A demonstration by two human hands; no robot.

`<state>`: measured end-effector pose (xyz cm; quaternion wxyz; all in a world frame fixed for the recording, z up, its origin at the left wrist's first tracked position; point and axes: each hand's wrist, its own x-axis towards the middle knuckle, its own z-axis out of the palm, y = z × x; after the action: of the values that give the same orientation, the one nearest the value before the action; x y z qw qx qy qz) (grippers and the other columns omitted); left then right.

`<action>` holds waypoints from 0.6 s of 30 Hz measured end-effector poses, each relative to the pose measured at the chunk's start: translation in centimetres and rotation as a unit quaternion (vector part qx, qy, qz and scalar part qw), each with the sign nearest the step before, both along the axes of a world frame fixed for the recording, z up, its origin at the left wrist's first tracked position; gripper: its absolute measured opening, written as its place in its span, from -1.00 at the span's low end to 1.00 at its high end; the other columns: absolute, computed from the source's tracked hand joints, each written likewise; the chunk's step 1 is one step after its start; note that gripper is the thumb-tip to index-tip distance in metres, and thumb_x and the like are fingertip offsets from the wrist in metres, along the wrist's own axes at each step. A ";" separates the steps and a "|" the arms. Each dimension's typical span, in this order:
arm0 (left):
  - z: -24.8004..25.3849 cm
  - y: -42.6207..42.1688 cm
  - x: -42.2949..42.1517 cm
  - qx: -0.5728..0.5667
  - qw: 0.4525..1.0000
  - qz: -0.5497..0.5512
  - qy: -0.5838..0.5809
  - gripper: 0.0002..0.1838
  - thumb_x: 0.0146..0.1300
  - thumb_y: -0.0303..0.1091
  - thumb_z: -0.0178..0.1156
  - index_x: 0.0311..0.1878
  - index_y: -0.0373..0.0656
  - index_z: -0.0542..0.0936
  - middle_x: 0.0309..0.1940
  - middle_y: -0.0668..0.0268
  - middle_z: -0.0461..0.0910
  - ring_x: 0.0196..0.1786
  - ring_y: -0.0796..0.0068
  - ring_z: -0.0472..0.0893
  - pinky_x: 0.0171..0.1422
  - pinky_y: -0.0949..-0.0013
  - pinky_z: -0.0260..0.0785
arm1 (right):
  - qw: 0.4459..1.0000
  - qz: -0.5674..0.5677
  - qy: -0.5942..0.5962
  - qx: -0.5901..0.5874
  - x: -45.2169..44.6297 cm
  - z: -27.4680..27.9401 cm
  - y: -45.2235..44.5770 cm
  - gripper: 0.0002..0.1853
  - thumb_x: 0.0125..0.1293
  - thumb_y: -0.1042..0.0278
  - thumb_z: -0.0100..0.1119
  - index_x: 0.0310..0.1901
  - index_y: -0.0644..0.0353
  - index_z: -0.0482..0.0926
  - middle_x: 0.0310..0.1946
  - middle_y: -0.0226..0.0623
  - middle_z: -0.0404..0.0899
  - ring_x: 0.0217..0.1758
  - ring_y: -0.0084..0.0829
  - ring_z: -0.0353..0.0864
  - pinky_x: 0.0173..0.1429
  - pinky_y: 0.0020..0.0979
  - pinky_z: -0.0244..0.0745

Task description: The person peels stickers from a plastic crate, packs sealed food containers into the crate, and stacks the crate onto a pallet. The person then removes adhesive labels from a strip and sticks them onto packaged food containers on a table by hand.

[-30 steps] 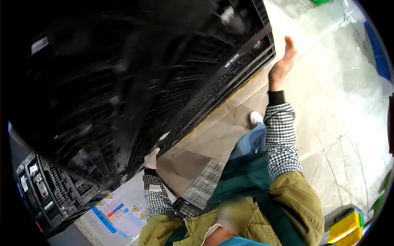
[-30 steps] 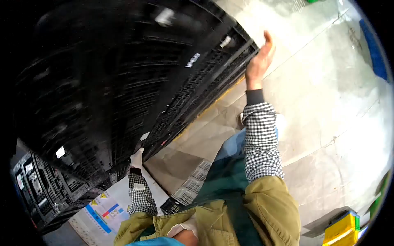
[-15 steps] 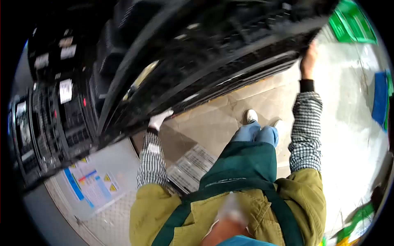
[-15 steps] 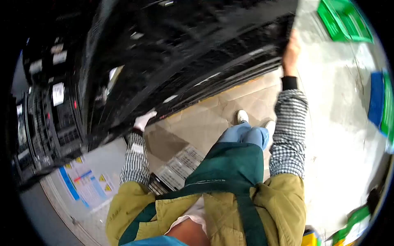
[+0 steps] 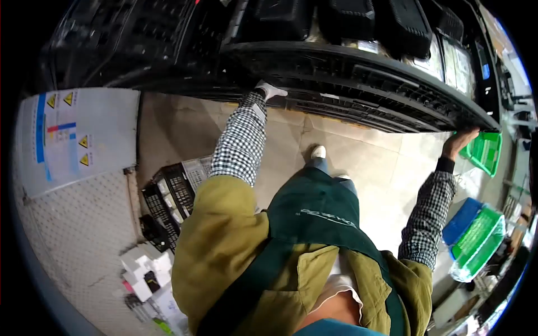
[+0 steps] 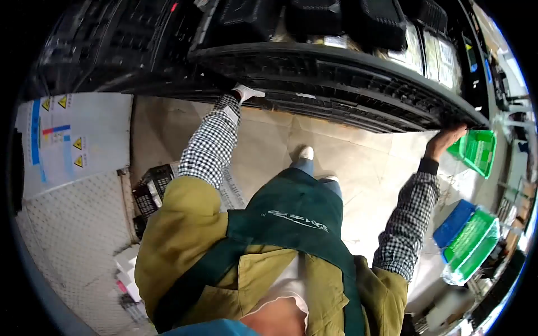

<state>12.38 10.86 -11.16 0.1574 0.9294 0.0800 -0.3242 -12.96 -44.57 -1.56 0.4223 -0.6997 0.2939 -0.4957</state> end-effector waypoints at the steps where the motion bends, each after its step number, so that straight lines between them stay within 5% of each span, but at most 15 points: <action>1: 0.4 -0.9 -1.5 -0.035 0.996 -0.016 -0.082 -0.09 -0.29 0.14 0.52 0.11 -0.30 0.52 0.16 0.06 0.50 0.19 0.26 0.49 0.21 0.36 0.37 | 0.998 0.027 -0.013 0.061 -0.6 -1.8 -1.3 -0.44 0.48 -0.01 -0.25 0.24 0.36 0.25 0.13 0.00 0.31 0.15 -0.22 0.34 0.24 -0.25 0.28; 2: -1.8 -1.1 -1.7 -0.055 0.994 0.083 -0.047 -0.20 -0.10 0.01 0.46 0.22 -0.16 0.44 0.08 0.08 0.55 0.10 0.13 0.54 0.15 0.29 0.39 | 0.990 0.058 -0.021 0.124 -1.1 -2.1 -1.9 -0.46 0.48 0.02 -0.24 0.23 0.37 0.28 0.14 0.00 0.32 0.15 -0.22 0.35 0.24 -0.26 0.27; 3: -1.9 -1.6 -2.8 -0.217 0.948 0.230 -0.033 -0.34 0.03 -0.04 0.38 0.17 -0.16 0.46 0.11 0.12 0.52 0.10 0.17 0.52 0.14 0.26 0.37 | 0.997 0.022 0.064 0.035 -0.5 1.3 -1.2 -0.46 0.47 0.01 -0.20 0.21 0.37 0.30 0.14 -0.02 0.33 0.15 -0.21 0.36 0.24 -0.26 0.26; 4: -1.9 -2.1 -3.9 -0.359 0.854 0.376 -0.027 -0.47 0.15 -0.09 0.30 0.12 -0.17 0.48 0.13 0.16 0.49 0.10 0.21 0.50 0.13 0.22 0.35 | 0.991 -0.014 0.123 -0.047 -1.3 2.4 -1.8 -0.46 0.46 0.01 -0.15 0.19 0.37 0.33 0.14 -0.04 0.34 0.14 -0.20 0.36 0.25 -0.27 0.25; 5: -13.1 1.4 -2.1 -0.267 0.961 0.067 -0.023 -0.65 0.29 0.00 0.03 -0.12 -0.10 0.42 -0.10 0.27 0.43 -0.12 0.31 0.41 0.02 0.23 0.29 | 0.990 -0.053 0.103 -0.081 -1.1 4.0 -0.8 -0.45 0.44 -0.01 -0.11 0.17 0.37 0.36 0.13 -0.05 0.35 0.14 -0.20 0.37 0.25 -0.27 0.25; 6: -22.8 4.6 -0.3 -0.164 0.955 -0.219 -0.112 -0.57 0.43 0.09 -0.23 -0.37 -0.03 0.37 -0.34 0.38 0.38 -0.35 0.42 0.33 -0.08 0.23 0.22 | 0.985 -0.096 0.085 -0.117 -0.4 6.4 1.3 -0.44 0.42 -0.02 -0.07 0.15 0.38 0.39 0.12 -0.06 0.36 0.14 -0.19 0.39 0.24 -0.27 0.25; 7: -14.6 0.6 -3.4 -0.287 0.946 0.108 -0.102 -0.64 0.43 0.09 -0.22 -0.22 -0.03 0.27 -0.20 0.34 0.29 -0.21 0.38 0.28 0.02 0.23 0.18 | 0.982 -0.085 0.089 -0.142 1.1 8.9 3.2 -0.45 0.40 -0.06 -0.05 0.09 0.36 0.45 0.06 -0.05 0.41 0.15 -0.19 0.39 0.26 -0.25 0.24; 8: -13.1 -1.0 -3.9 -0.330 0.922 0.166 -0.113 -0.64 0.43 0.08 -0.21 -0.08 -0.03 0.18 -0.06 0.31 0.20 -0.08 0.34 0.23 0.11 0.23 0.14 | 0.968 -0.066 0.138 -0.201 2.3 10.3 3.4 -0.42 0.39 -0.08 -0.07 0.11 0.37 0.46 0.06 0.03 0.43 0.14 -0.11 0.39 0.25 -0.21 0.24; 12: -15.9 -5.6 -2.1 -0.363 0.907 0.168 -0.132 -0.25 0.42 0.06 -0.17 0.51 -0.02 -0.21 0.50 0.17 -0.16 0.46 0.19 0.03 0.49 0.22 -0.04 | 0.930 -0.015 0.310 -0.195 3.8 13.3 1.6 -0.38 0.37 -0.02 -0.04 0.21 0.42 0.36 0.20 0.10 0.39 0.27 -0.05 0.34 0.32 -0.25 0.17; 14: -11.1 -6.6 0.0 -0.128 0.986 0.099 -0.044 -0.22 0.39 0.08 -0.10 0.50 -0.04 -0.17 0.49 0.11 -0.11 0.44 0.20 0.08 0.45 0.18 0.00 | 0.931 0.012 0.287 -0.224 3.6 11.1 -2.2 -0.37 0.35 -0.01 -0.03 0.25 0.37 0.33 0.13 0.17 0.43 0.21 0.03 0.38 0.29 -0.18 0.19; 16: -10.3 -6.2 -2.6 -0.139 0.977 0.158 -0.018 -0.18 0.30 0.06 0.02 0.48 -0.08 -0.08 0.44 0.07 0.00 0.40 0.20 0.17 0.39 0.17 0.08 | 0.937 0.079 0.324 -0.108 3.2 12.8 -0.3 -0.41 0.34 0.09 -0.03 0.26 0.39 0.31 0.16 0.18 0.40 0.23 0.01 0.36 0.30 -0.21 0.19; 18: -10.7 -6.4 -2.6 -0.397 0.850 0.328 -0.114 -0.14 0.17 0.00 0.19 0.43 -0.13 0.05 0.37 0.04 0.16 0.33 0.19 0.28 0.31 0.18 0.20 | 0.953 0.040 0.253 -0.164 3.2 9.8 -3.7 -0.44 0.32 0.17 -0.06 0.24 0.42 0.31 0.18 0.20 0.38 0.23 0.01 0.35 0.30 -0.24 0.18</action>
<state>9.79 4.49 -21.83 0.6179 0.7378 0.2267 -0.1498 -9.78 -48.22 8.19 0.2335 -0.8730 0.2775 -0.3261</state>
